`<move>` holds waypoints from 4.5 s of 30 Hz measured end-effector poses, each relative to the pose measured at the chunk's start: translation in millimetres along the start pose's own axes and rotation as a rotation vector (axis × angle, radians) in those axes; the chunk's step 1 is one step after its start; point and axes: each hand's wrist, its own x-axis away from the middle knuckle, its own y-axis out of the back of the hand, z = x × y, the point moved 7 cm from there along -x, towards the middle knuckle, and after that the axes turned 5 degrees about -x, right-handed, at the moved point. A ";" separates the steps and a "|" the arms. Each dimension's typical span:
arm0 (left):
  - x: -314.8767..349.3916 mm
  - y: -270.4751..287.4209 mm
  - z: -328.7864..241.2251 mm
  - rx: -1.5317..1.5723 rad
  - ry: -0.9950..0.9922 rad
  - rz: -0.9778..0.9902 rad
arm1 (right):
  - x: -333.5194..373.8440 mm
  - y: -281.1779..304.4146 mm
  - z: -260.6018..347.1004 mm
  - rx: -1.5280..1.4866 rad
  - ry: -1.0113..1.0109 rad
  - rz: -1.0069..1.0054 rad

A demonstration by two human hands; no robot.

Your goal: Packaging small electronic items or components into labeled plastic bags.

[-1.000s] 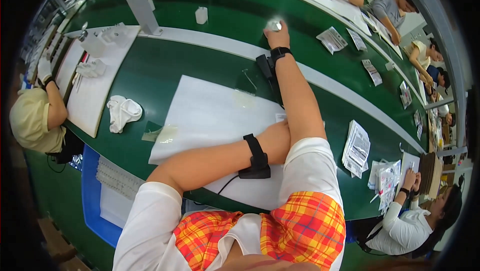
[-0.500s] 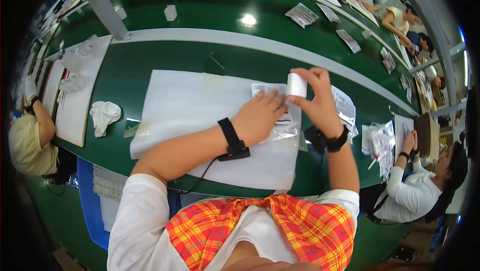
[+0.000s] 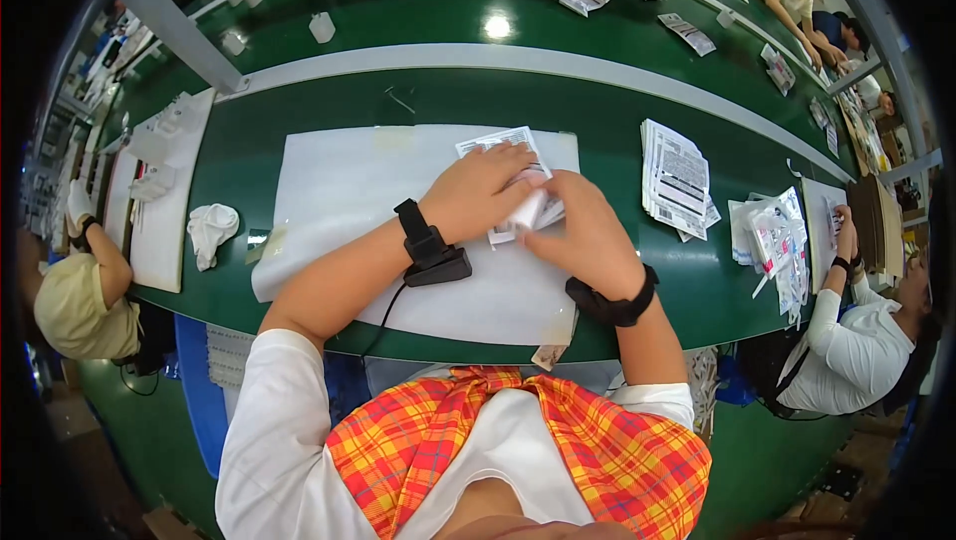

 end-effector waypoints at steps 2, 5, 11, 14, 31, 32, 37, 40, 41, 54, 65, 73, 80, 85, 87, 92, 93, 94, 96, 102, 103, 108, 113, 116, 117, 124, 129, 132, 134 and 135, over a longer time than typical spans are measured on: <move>7.0 -3.6 -15.9 -0.349 -0.110 -0.118 | 0.0 -2.2 -9.5 -0.030 -0.149 -0.061; 8.2 -7.1 -23.2 -0.562 -0.165 -0.143 | -2.7 2.8 -8.9 -0.047 0.063 -0.263; 0.5 12.4 -13.8 -0.205 -0.236 -0.073 | -14.8 -0.9 -35.2 -0.324 -0.203 -0.049; -0.6 29.0 -25.6 0.214 -0.348 -0.106 | -11.2 10.5 -46.0 -0.608 -0.172 -0.154; -7.9 21.6 30.2 0.852 0.169 -0.285 | -19.4 -2.4 -44.5 -0.624 -0.388 -0.074; -10.0 22.2 33.8 0.853 0.169 -0.291 | -22.3 -1.4 -50.6 -0.735 -0.344 -0.153; -25.4 22.1 26.8 0.322 -0.112 -0.243 | -37.7 25.4 -87.1 -0.631 -0.083 -0.103; -16.7 6.7 33.7 -0.013 -0.176 0.055 | -21.8 21.7 -45.1 -0.125 0.196 0.018; -14.5 5.7 27.5 -0.076 -0.216 0.022 | -12.1 21.4 -29.6 0.141 0.323 0.067; 0.9 -2.2 -0.2 -0.255 -0.231 0.043 | 7.2 -13.6 9.8 0.114 0.139 -0.034; -2.7 0.3 0.2 -0.276 -0.203 0.037 | -9.8 -19.0 2.8 -0.013 0.048 0.076; 0.4 -3.8 5.8 -0.212 -0.237 0.033 | 36.8 31.9 -11.6 -0.124 0.165 0.221; 4.3 5.6 -8.1 -0.193 -0.215 0.011 | 348.6 166.9 -142.2 -0.604 -0.459 -0.700; 2.3 6.8 -17.7 -0.238 -0.147 -0.040 | 444.3 149.9 -170.8 0.853 -1.449 -0.136; -1.8 6.8 -22.0 -0.235 -0.108 -0.055 | 409.6 166.9 -162.3 0.163 -0.849 -0.879; 11.6 10.2 -23.4 -0.450 -0.269 -0.201 | 132.5 128.4 -39.2 0.321 -0.270 -0.494; 11.6 11.9 -24.4 -0.463 -0.273 -0.228 | 93.1 109.8 -29.0 0.222 -0.209 -0.370; 12.3 14.0 -24.4 -0.476 -0.274 -0.256 | 58.9 86.5 -19.6 0.065 -0.186 -0.310; 16.3 20.9 -22.2 -0.491 -0.257 -0.298 | 8.9 43.0 -24.0 0.087 -0.340 -0.095; 9.3 20.2 -19.4 -0.413 -0.201 -0.218 | -20.6 51.5 -100.5 0.253 -0.292 -0.036; 9.8 20.0 -17.2 -0.405 -0.194 -0.218 | -25.8 56.7 -98.4 0.278 -0.302 -0.032; 9.0 20.3 -11.2 -0.385 -0.202 -0.251 | -48.7 34.6 -67.3 -0.067 -0.285 0.016; 7.7 25.1 -9.6 -0.329 -0.199 -0.365 | -123.5 46.2 -86.0 -0.087 -0.317 0.236; 7.2 27.0 -11.5 -0.326 -0.245 -0.471 | -190.4 99.0 -115.8 -0.061 -0.267 -0.131; 5.7 24.9 -11.3 -0.310 -0.245 -0.455 | -203.4 117.0 -134.5 -0.129 -0.307 -0.277; 3.4 20.4 -2.0 -0.271 -0.248 -0.365 | -161.8 149.7 -134.8 0.226 -0.149 0.123; 3.7 16.0 2.5 -0.306 -0.230 -0.292 | -9.5 116.8 -135.9 0.787 -0.412 0.506; 0.0 12.8 -1.4 -0.311 -0.248 -0.273 | 23.3 122.3 -118.8 0.576 -0.106 0.092; 0.4 12.9 -1.6 -0.303 -0.252 -0.275 | 27.5 122.4 -126.7 0.526 -0.181 0.155; 1.1 13.7 -2.2 -0.299 -0.254 -0.278 | 27.7 121.5 -132.3 0.475 -0.250 0.224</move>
